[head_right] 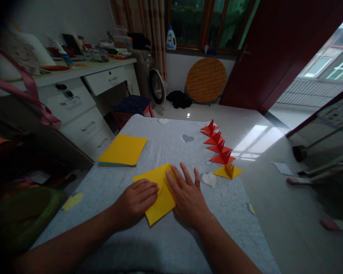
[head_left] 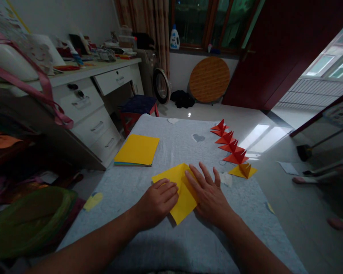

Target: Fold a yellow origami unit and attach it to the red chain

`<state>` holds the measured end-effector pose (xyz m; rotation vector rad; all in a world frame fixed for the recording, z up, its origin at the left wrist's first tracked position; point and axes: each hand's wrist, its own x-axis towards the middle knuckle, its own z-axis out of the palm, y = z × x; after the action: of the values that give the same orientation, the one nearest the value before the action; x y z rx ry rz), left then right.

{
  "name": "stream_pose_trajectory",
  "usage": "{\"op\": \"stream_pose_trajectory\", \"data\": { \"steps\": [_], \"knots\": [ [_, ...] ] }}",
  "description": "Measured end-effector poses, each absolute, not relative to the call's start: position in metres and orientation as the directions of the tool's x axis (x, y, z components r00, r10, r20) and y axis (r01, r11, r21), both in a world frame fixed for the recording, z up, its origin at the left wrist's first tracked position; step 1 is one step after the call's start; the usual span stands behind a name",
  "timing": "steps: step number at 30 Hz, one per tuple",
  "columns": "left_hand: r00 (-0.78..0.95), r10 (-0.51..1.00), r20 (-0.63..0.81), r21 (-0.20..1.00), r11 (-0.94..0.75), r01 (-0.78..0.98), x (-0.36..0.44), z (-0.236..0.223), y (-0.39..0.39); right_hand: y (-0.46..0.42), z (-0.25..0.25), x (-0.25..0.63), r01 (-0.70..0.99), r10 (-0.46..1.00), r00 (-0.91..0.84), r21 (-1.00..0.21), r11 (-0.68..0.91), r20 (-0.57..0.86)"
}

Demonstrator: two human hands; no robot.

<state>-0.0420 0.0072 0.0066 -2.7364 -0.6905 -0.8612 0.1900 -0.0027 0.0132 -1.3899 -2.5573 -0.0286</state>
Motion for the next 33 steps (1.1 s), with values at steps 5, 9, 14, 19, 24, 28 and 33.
{"op": "stream_pose_trajectory", "data": {
  "steps": [5,9,14,19,24,28,33],
  "knots": [
    [0.665,0.385,0.640,-0.085,-0.825,0.559,-0.043,0.013,0.003,-0.011,0.011,0.178,0.758,0.762,-0.624,-0.103,0.645,0.174],
    [0.683,0.371,0.629,-0.071,-0.848,0.526,-0.041,0.013,0.002,-0.008,0.006,0.179,0.728,0.743,-0.664,-0.153,0.668,0.085],
    [0.729,0.444,0.521,0.086,-0.877,0.472,-0.040,0.012,0.002,-0.006,0.006,0.186,0.714,0.731,-0.682,-0.236,0.659,-0.020],
    [0.678,0.626,0.385,0.400,-0.776,0.488,-0.046,0.001,0.011,-0.002,0.006,0.189,0.694,0.727,-0.684,-0.361,0.623,-0.061],
    [0.553,0.784,0.281,0.635,-0.584,0.506,-0.052,0.001,0.015,0.004,0.010,0.193,0.610,0.763,-0.639,-0.541,0.579,0.096],
    [0.516,0.840,0.170,0.715,-0.465,0.522,-0.050,0.013,0.011,0.004,0.013,0.193,0.574,0.814,-0.564,-0.641,0.509,0.141],
    [0.405,0.908,0.105,0.771,-0.332,0.544,-0.047,0.015,0.007,0.003,0.017,0.189,0.678,0.902,-0.431,-0.653,0.337,0.018]
  ]
}}
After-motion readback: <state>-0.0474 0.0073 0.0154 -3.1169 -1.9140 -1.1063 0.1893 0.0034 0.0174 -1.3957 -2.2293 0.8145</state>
